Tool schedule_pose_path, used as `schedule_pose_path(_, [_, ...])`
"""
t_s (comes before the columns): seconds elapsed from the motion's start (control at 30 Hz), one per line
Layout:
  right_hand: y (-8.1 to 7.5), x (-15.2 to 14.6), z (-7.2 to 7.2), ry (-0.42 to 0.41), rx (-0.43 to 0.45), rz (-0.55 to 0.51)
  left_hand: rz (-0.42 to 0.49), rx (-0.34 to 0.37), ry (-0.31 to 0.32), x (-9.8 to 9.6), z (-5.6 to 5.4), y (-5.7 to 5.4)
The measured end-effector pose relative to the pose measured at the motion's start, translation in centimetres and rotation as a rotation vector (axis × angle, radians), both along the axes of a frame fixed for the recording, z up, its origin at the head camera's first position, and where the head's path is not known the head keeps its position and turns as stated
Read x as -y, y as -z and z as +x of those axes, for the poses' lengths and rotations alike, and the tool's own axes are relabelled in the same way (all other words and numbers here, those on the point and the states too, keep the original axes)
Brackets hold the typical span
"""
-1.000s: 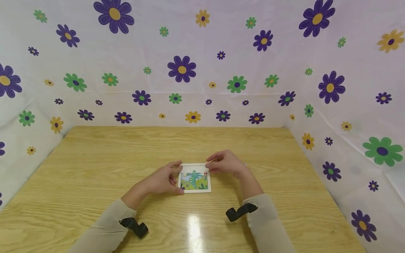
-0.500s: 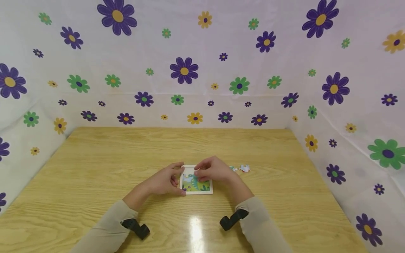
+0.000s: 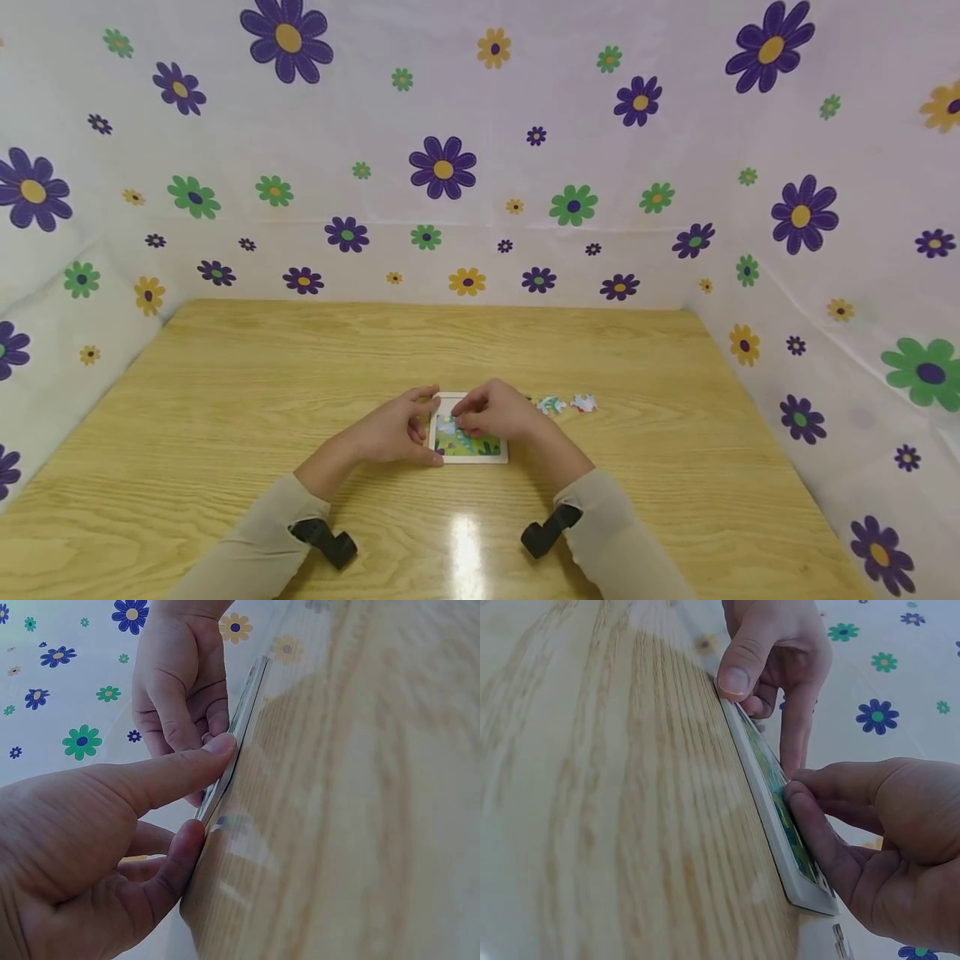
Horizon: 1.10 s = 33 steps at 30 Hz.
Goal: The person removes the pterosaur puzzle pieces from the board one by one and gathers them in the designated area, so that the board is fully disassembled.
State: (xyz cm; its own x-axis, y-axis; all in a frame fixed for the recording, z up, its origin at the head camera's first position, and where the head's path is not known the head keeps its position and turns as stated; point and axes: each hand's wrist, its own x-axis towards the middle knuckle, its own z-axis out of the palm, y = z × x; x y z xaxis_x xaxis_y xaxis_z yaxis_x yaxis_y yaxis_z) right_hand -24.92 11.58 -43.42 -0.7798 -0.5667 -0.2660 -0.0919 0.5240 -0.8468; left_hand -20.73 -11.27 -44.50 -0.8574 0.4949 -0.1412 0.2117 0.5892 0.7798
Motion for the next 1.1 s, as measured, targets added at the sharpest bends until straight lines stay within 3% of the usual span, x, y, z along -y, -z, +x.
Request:
schedule_pose_path(0.47, [-1.6, 1.5, 1.0, -0.009, -0.044, 0.086, 0.013, 0.007, 0.008, 0.0, 0.2, -0.1])
schedule_pose_path(0.8, [-0.8, 1.2, 1.1, -0.008, -0.039, -0.007, -0.003, -0.011, 0.006, 0.0, 0.3, -0.1])
schedule_pose_path(1.1, [-0.6, 1.1, 1.3, 0.034, 0.021, -0.065, 0.0, -0.009, 0.016, -0.2, 0.2, -0.3])
